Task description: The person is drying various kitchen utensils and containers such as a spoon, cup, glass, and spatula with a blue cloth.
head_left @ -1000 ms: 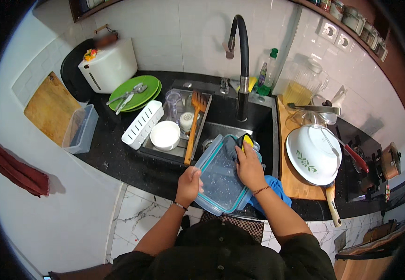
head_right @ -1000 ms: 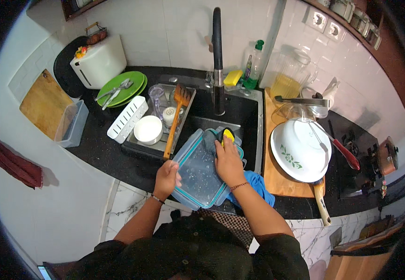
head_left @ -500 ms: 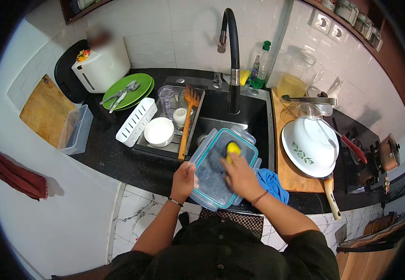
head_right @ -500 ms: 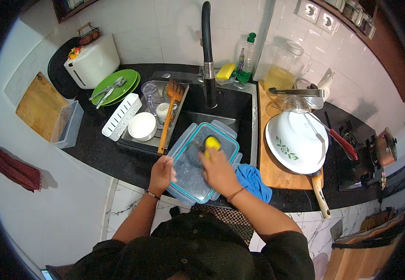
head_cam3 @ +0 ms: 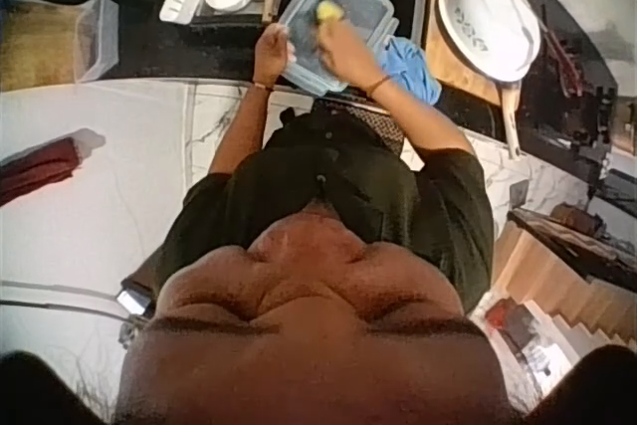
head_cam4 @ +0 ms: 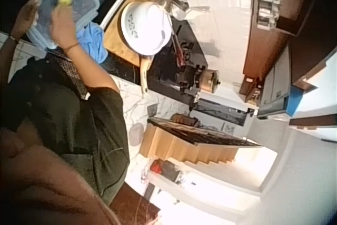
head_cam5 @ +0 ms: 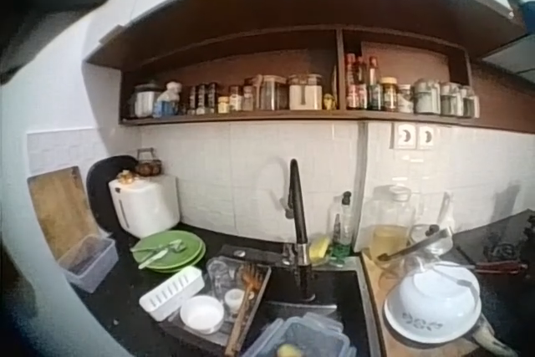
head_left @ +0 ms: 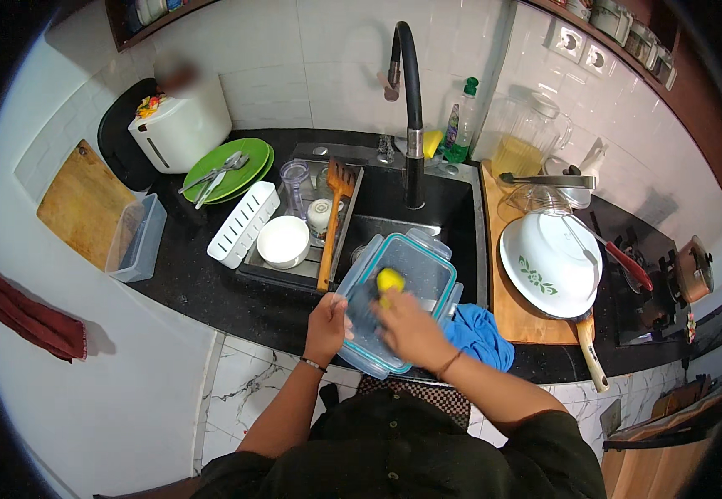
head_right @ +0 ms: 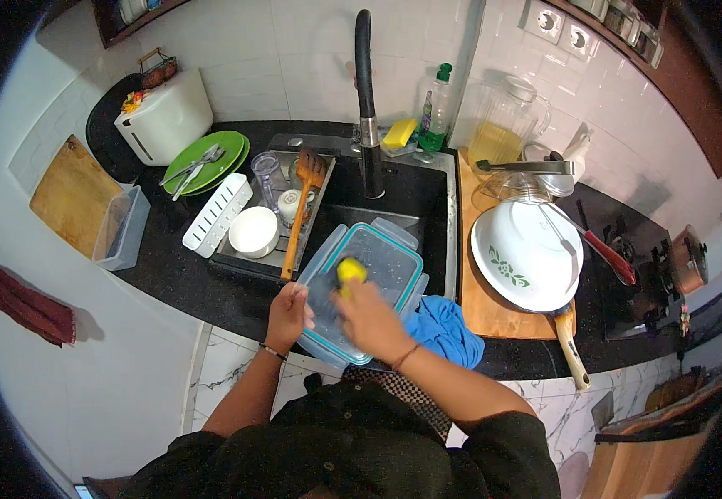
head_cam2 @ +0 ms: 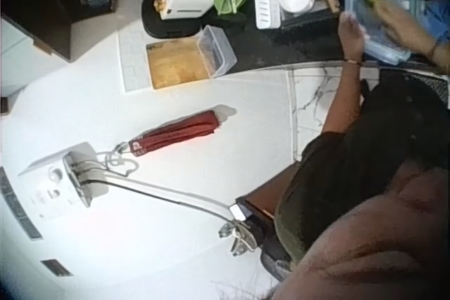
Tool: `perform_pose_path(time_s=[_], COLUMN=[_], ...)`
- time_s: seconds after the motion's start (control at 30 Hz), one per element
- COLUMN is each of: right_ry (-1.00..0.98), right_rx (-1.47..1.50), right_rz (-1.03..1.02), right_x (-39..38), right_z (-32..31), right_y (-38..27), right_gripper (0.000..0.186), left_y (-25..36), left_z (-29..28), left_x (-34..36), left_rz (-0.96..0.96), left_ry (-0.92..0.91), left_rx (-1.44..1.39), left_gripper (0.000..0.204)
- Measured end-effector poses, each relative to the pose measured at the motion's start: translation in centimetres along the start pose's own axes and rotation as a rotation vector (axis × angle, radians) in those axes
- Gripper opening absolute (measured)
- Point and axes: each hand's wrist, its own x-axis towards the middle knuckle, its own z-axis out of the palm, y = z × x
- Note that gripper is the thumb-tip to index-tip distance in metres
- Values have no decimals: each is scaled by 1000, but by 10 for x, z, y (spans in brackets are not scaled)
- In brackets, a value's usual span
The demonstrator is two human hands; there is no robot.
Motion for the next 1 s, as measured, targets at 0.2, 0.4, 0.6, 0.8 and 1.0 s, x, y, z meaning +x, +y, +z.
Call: perform_pose_path(time_s=[0.2, 0.4, 0.6, 0.8, 1.0], right_ry=[-39, -84, 47, -4, -30], right_rx=[21, -4, -86, -40, 2], right_rz=[-91, -188, -134, -41, -195], right_x=[2, -18, -14, -15, -4], right_z=[-23, -10, -41, -25, -23], right_y=[24, 7, 44, 23, 36], right_gripper=[47, 33, 28, 34, 33], left_y=[4, 4, 11, 9, 5], left_z=[4, 4, 5, 3, 2], left_x=[-3, 2, -2, -3, -4], left_rz=[-4, 35, 13, -22, 25], left_ry=[54, 55, 70, 25, 61], left_rx=[-13, 60, 43, 25, 86], left_gripper=[17, 18, 19, 19, 18])
